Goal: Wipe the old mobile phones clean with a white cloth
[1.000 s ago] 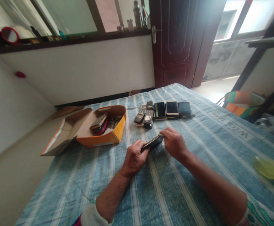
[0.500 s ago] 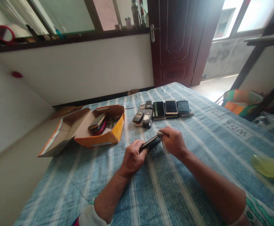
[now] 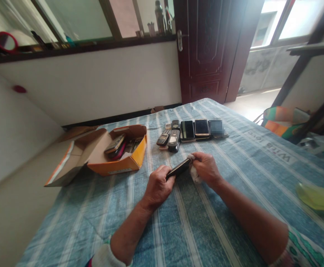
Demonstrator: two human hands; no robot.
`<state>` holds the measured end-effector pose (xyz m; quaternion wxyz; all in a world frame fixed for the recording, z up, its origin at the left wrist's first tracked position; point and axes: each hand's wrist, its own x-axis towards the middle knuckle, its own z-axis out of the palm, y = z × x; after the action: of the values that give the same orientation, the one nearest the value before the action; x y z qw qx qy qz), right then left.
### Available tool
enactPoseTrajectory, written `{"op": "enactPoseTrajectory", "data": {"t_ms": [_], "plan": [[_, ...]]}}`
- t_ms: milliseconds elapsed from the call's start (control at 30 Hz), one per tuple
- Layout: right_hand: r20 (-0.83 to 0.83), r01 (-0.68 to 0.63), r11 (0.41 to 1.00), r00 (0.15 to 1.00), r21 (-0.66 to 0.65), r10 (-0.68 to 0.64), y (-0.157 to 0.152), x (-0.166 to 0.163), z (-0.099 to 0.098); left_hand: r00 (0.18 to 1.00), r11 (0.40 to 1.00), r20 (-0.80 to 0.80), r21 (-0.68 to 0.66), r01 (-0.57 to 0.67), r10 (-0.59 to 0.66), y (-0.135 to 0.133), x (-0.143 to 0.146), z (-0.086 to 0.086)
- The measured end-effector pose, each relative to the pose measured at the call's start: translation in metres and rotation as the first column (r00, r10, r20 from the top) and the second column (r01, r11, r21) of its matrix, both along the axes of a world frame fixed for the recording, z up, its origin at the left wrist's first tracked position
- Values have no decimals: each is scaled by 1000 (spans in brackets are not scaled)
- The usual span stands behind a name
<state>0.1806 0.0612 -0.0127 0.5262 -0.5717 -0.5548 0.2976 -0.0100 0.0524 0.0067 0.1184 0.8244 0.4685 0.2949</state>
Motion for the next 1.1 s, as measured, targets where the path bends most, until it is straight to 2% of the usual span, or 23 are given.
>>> {"op": "enactPoseTrajectory", "data": {"t_ms": [133, 300, 467, 567, 667, 967, 1100], "plan": [[-8, 33, 997, 999, 67, -32, -1, -3, -1, 999, 1000, 49, 1, -9, 9, -1, 2, 0], [41, 42, 960, 998, 278, -56, -8, -8, 8, 992, 1000, 129, 29, 6, -10, -2, 4, 0], [159, -71, 855, 987, 514, -14, -23, -17, 24, 983, 998, 176, 57, 38, -47, -4, 5, 1], [269, -152, 784, 963, 602, -20, -31, -21, 30, 980, 994, 186, 94, 57, -74, -5, 5, 2], [353, -218, 739, 935, 637, -29, -34, -23, 32, 977, 989, 190, 130, 77, -101, -6, 5, 4], [423, -309, 684, 906, 661, 1, -40, -30, 36, 968, 983, 218, 159, 89, -123, -15, 5, 16], [389, -283, 699, 921, 656, 8, -36, -26, 32, 969, 985, 226, 159, 65, -101, -15, 5, 14]]}}
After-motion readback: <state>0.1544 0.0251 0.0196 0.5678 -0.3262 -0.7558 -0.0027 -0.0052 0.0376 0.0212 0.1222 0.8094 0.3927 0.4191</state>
